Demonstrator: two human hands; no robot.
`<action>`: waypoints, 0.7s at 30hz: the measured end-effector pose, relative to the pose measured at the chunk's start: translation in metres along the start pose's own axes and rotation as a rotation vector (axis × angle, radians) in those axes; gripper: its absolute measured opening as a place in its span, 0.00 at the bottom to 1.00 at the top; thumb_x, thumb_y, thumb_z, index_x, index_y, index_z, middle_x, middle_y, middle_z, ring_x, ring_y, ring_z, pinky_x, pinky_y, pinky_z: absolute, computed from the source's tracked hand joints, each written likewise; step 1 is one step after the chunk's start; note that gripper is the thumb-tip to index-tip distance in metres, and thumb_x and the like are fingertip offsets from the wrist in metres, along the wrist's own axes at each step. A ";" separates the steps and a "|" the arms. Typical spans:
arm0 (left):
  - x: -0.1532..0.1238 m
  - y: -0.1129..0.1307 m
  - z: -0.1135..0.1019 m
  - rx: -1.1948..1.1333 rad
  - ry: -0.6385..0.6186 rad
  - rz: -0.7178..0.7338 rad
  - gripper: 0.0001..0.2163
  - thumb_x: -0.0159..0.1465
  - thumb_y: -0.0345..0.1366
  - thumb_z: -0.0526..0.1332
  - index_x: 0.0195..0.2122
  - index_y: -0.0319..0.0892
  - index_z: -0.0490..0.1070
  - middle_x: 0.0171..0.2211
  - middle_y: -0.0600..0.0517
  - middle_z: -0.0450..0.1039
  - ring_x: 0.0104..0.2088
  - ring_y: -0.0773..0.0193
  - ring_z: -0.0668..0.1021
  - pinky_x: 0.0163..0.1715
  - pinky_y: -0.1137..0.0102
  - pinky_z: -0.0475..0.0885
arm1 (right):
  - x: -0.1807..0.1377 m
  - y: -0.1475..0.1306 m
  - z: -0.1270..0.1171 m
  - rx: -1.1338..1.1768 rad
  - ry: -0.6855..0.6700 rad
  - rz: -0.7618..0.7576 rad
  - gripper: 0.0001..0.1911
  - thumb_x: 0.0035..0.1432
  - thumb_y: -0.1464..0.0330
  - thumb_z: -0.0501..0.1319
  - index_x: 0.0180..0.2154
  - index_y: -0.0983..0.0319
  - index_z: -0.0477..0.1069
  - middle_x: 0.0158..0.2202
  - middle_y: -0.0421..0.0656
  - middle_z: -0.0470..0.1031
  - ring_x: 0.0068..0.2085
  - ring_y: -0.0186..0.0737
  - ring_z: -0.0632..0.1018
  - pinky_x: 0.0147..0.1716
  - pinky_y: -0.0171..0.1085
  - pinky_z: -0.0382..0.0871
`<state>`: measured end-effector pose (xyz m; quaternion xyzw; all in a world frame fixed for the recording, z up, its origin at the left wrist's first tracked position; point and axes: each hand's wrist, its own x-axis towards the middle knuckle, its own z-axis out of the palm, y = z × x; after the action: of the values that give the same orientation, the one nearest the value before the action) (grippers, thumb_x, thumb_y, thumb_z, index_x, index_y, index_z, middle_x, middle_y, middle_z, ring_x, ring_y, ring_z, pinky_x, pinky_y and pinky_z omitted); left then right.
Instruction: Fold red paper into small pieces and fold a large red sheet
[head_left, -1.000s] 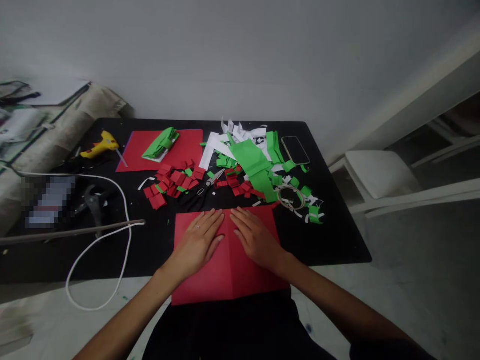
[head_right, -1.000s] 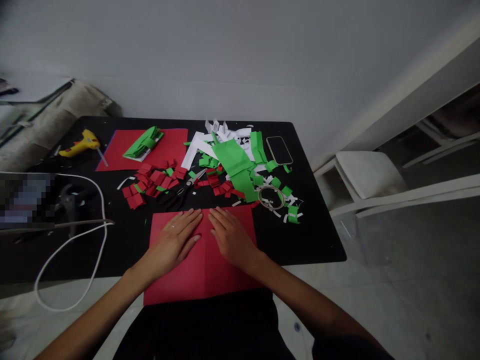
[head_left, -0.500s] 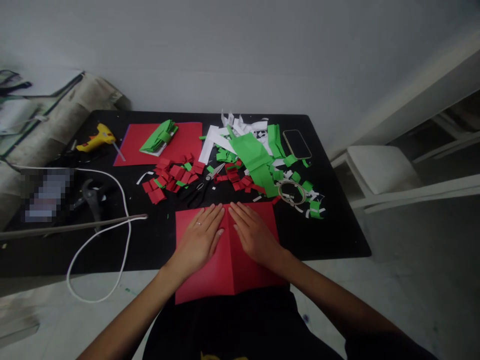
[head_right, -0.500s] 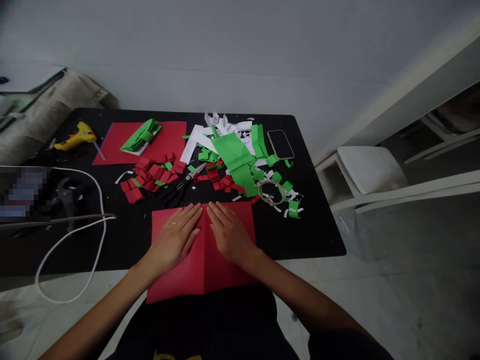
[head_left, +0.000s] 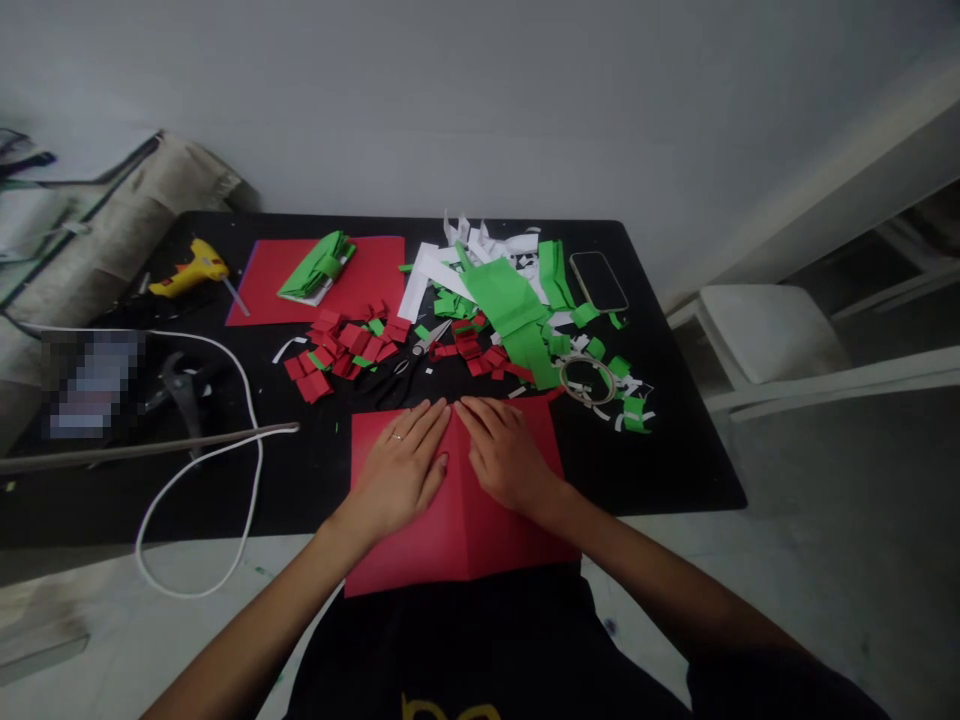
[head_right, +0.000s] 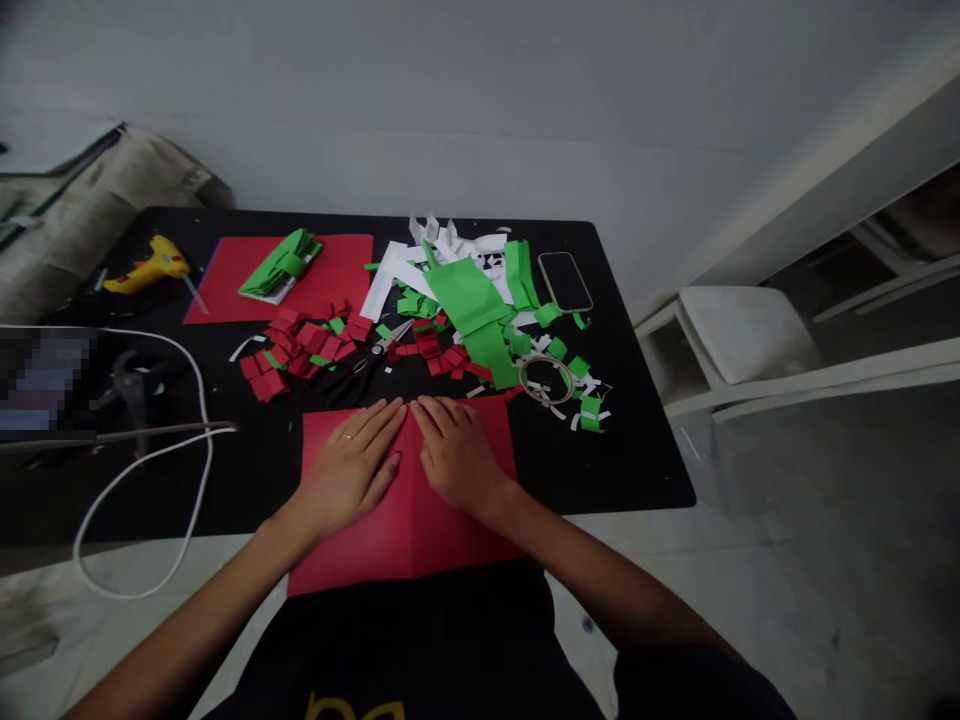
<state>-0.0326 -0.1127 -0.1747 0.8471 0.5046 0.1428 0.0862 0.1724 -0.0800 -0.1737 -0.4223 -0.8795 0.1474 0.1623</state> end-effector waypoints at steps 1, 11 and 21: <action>0.000 0.001 0.001 0.002 0.005 -0.006 0.27 0.72 0.38 0.52 0.71 0.37 0.56 0.70 0.40 0.60 0.70 0.46 0.62 0.66 0.50 0.62 | 0.000 -0.001 0.001 -0.001 0.002 0.007 0.29 0.65 0.75 0.52 0.67 0.68 0.60 0.67 0.53 0.65 0.64 0.53 0.64 0.63 0.52 0.60; -0.001 0.007 0.005 0.038 0.007 -0.028 0.26 0.72 0.37 0.51 0.70 0.34 0.57 0.70 0.40 0.59 0.70 0.47 0.62 0.67 0.51 0.61 | -0.002 -0.005 0.003 -0.011 0.017 0.025 0.29 0.65 0.75 0.52 0.67 0.68 0.60 0.67 0.53 0.65 0.65 0.53 0.64 0.63 0.52 0.60; -0.001 0.009 0.007 -0.009 0.033 -0.051 0.27 0.72 0.37 0.51 0.71 0.36 0.55 0.70 0.40 0.59 0.70 0.46 0.61 0.67 0.49 0.61 | -0.003 -0.005 0.005 -0.037 0.022 0.027 0.29 0.65 0.75 0.52 0.67 0.69 0.60 0.67 0.53 0.65 0.65 0.53 0.64 0.62 0.52 0.60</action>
<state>-0.0229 -0.1183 -0.1791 0.8311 0.5267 0.1568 0.0854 0.1682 -0.0857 -0.1770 -0.4385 -0.8745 0.1287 0.1625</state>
